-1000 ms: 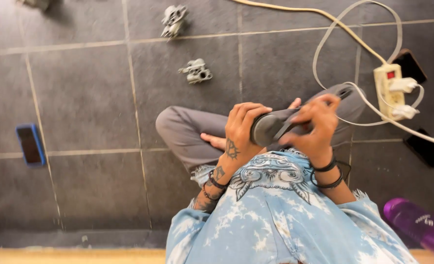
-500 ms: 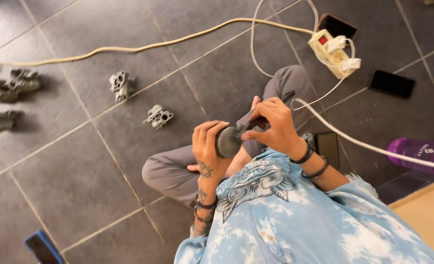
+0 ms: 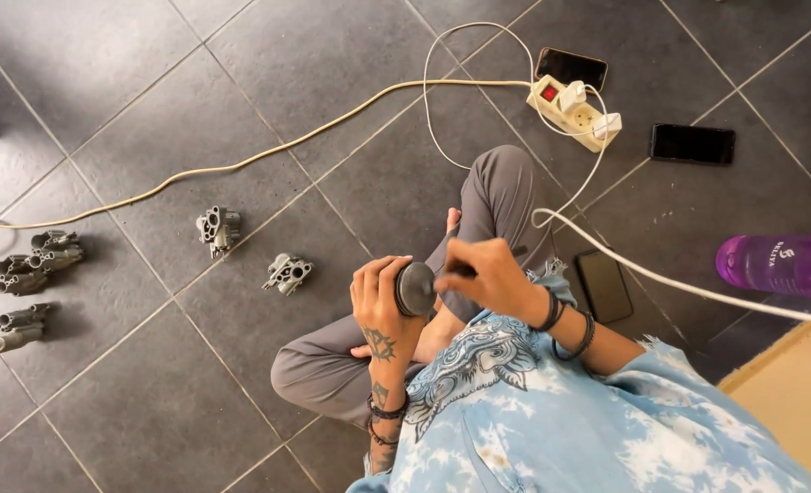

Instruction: A person sitting on a tiled floor cleans a motorcycle piston using a small brush, rotating the part to reach all sides.

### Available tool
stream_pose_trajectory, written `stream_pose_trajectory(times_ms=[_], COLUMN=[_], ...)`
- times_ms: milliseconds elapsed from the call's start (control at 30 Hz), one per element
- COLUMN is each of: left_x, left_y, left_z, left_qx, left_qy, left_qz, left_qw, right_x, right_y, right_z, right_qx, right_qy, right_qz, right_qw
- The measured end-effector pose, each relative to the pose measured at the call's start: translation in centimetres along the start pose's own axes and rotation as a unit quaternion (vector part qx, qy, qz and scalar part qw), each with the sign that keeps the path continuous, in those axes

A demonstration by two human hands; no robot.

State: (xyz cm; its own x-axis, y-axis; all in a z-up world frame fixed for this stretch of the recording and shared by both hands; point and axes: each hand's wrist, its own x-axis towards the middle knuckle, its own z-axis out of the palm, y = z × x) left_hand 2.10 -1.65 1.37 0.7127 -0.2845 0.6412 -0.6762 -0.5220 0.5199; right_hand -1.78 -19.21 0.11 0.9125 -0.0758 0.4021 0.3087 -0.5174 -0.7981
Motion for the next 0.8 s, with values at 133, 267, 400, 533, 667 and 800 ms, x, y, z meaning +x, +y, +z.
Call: stream_pose_trajectory(times_ms=[133,267,400,533,667,800], left_x=[0.4,0.8,1.1,1.1,0.4,-1.0], left_y=[0.3,-0.2,1.0,0.2,-0.2,-0.3], left_z=[0.4,0.8,1.2,1.6,1.9,2.9], left_qx=[-0.023,-0.007,-0.047,-0.024,-0.020,-0.041], left_qy=[-0.014,0.000,-0.028,-0.008,-0.014,-0.035], left_qz=[-0.003,-0.002,-0.006,-0.019,-0.029,-0.036], left_qw=[1.000,1.000,0.998,1.000,0.999,0.998], right_x=[-0.6,-2.3,-1.1,-1.5,-1.1,-0.2], right_y=[0.6,-0.2,-1.3,-2.1,-1.6,-1.8], right_z=[-0.5,0.3,-0.4,-0.6,-0.7,-0.7], right_qx=[-0.031,0.031,0.087,0.056,0.046,0.041], right_qy=[0.028,0.001,0.032,0.025,-0.001,0.006], right_qz=[0.005,0.101,0.101,0.071,0.074,0.066], right_qw=[0.999,0.994,0.991,0.996,0.996,0.997])
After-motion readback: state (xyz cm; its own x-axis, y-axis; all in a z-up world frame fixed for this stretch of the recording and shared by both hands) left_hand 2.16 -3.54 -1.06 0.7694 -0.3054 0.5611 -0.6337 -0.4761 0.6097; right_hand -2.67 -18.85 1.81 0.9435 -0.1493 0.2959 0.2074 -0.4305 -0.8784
